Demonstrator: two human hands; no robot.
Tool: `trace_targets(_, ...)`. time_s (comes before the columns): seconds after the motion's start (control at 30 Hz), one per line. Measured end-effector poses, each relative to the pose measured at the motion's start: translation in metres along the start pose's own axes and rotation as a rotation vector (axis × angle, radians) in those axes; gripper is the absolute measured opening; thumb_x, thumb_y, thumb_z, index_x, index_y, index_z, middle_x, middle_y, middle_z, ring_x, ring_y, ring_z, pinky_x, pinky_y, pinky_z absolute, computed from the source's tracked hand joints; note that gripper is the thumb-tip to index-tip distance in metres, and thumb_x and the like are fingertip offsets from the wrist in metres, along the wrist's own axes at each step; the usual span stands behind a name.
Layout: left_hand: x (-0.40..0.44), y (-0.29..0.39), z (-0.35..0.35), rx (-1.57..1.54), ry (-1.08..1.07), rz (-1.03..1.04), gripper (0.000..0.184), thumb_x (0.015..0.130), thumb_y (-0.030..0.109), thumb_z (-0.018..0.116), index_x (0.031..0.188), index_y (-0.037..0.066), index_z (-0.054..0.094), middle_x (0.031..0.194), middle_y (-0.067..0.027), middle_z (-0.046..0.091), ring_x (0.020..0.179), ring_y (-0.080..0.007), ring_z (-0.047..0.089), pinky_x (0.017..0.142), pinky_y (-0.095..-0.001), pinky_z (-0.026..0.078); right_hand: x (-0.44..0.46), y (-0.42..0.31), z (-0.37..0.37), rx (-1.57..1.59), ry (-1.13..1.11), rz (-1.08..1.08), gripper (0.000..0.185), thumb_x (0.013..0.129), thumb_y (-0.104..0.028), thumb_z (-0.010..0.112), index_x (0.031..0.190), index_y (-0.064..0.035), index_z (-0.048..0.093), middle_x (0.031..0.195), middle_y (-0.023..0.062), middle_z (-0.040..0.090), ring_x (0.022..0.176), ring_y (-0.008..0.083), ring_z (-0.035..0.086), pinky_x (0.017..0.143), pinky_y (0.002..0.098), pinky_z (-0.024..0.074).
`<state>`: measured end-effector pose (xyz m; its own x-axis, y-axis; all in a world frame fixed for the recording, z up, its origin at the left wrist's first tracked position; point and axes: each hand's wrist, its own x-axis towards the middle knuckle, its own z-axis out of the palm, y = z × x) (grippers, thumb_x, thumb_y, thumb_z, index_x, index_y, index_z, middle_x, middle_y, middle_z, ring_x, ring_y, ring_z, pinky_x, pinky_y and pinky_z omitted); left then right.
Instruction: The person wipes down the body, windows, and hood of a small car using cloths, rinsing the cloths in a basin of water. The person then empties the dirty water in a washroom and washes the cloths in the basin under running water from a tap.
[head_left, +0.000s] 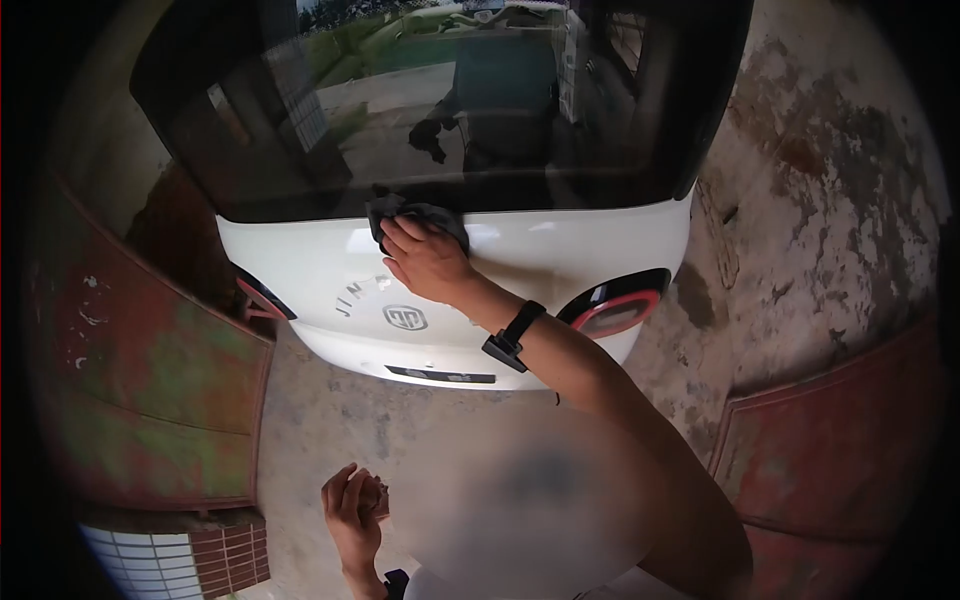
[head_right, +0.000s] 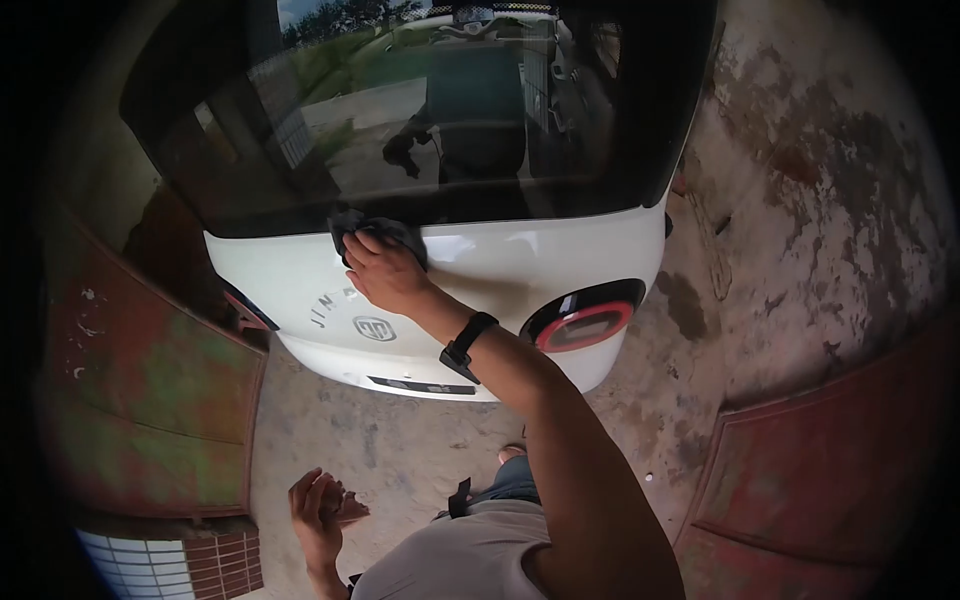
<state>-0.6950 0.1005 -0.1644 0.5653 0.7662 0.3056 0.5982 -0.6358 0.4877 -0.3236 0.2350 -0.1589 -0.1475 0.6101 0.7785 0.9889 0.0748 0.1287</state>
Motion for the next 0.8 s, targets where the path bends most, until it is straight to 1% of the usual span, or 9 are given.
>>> trace_targets(0.1, 0.002, -0.011, 0.001, -0.044, 0.031, -0.02, 0.04, 0.067, -0.005, 0.049, 0.103, 0.002, 0.063, 0.113, -0.0145, 0.058, 0.103, -0.0346, 0.053, 0.089, -0.042, 0.045, -0.017, 0.015, -0.02, -0.059, -0.042, 0.007, 0.029, 0.083, -0.03, 0.06, 0.104, -0.0092, 0.064, 0.123, 0.0021, 0.055, 0.113, 0.0178, 0.047, 0.092, 0.0308, 0.0405)
trace_targets(0.23, -0.023, -0.038, -0.006, 0.033, 0.027, -0.09, 0.036, 0.07, -0.004, 0.052, 0.103, 0.002, 0.064, 0.112, -0.0139, 0.059, 0.101, -0.0338, 0.054, 0.088, -0.0421, 0.045, -0.1, 0.077, -0.101, -0.177, -0.007, 0.14, 0.027, 0.078, -0.021, 0.065, 0.101, -0.0091, 0.063, 0.12, 0.0024, 0.054, 0.111, 0.0188, 0.049, 0.092, 0.0359, 0.0379)
trace_targets(0.33, -0.05, -0.062, -0.011, 0.084, 0.019, -0.195, 0.034, 0.071, -0.004, 0.052, 0.102, 0.002, 0.064, 0.109, -0.0139, 0.06, 0.101, -0.0337, 0.054, 0.088, -0.0419, 0.045, -0.155, 0.121, -0.16, -0.336, -0.087, 0.32, 0.025, 0.08, -0.017, 0.062, 0.101, -0.0045, 0.063, 0.121, 0.0079, 0.054, 0.107, 0.0275, 0.05, 0.093, 0.0409, 0.0368)
trace_targets(0.4, -0.058, -0.072, -0.016, 0.102, 0.038, -0.231, 0.033, 0.071, -0.003, 0.053, 0.102, 0.002, 0.064, 0.108, -0.0135, 0.06, 0.101, -0.0335, 0.054, 0.088, -0.0418, 0.045, -0.171, 0.138, -0.172, -0.348, -0.073, 0.302, 0.025, 0.082, -0.02, 0.061, 0.1, -0.0025, 0.064, 0.12, 0.013, 0.053, 0.108, 0.0308, 0.049, 0.095, 0.0454, 0.0361)
trace_targets(0.53, -0.055, -0.059, -0.023, 0.153, 0.063, -0.338, 0.029, 0.073, 0.001, 0.057, 0.101, 0.002, 0.064, 0.107, -0.0117, 0.061, 0.1, -0.0329, 0.054, 0.088, -0.0415, 0.044, -0.141, 0.12, -0.145, -0.146, -0.155, 0.12, 0.027, 0.082, -0.028, 0.064, 0.097, -0.0045, 0.065, 0.123, 0.0124, 0.052, 0.115, 0.0298, 0.045, 0.1, 0.0457, 0.0349)
trace_targets(0.6, -0.05, -0.056, -0.023, 0.166, 0.091, -0.368, 0.031, 0.071, 0.005, 0.062, 0.102, 0.003, 0.064, 0.107, -0.0107, 0.061, 0.1, -0.0325, 0.054, 0.088, -0.0417, 0.044, -0.101, 0.094, -0.113, -0.148, -0.273, -0.011, 0.03, 0.083, -0.035, 0.063, 0.098, -0.01, 0.066, 0.129, 0.0041, 0.049, 0.122, 0.0217, 0.042, 0.103, 0.0393, 0.0331)
trace_targets(0.63, -0.041, -0.048, -0.023, 0.181, 0.092, -0.326, 0.031, 0.071, 0.006, 0.062, 0.102, 0.004, 0.064, 0.107, -0.0106, 0.061, 0.1, -0.0324, 0.054, 0.088, -0.0419, 0.044, -0.083, 0.078, -0.094, -0.211, -0.249, -0.084, 0.032, 0.086, -0.04, 0.058, 0.101, -0.013, 0.066, 0.131, 0.0008, 0.049, 0.125, 0.0168, 0.039, 0.106, 0.0364, 0.0288)
trace_targets(0.73, -0.021, -0.043, -0.013, 0.199, 0.122, -0.263, 0.031, 0.072, 0.008, 0.063, 0.103, 0.005, 0.063, 0.107, -0.0103, 0.061, 0.1, -0.0326, 0.054, 0.086, -0.0422, 0.045, -0.026, 0.033, -0.033, -0.29, -0.286, -0.227, 0.049, 0.094, -0.048, 0.038, 0.113, -0.0104, 0.062, 0.135, 0.0009, 0.048, 0.13, 0.0146, 0.035, 0.112, 0.0358, 0.0185)
trace_targets(0.8, -0.009, -0.043, -0.005, 0.168, 0.173, -0.187, 0.031, 0.072, 0.009, 0.063, 0.102, 0.005, 0.063, 0.107, -0.0099, 0.061, 0.1, -0.0323, 0.055, 0.085, -0.0413, 0.046, 0.013, 0.006, 0.011, -0.182, -0.248, -0.27, 0.054, 0.094, -0.051, 0.035, 0.117, -0.0082, 0.06, 0.136, 0.0028, 0.048, 0.13, 0.0163, 0.036, 0.113, 0.0366, 0.0154)
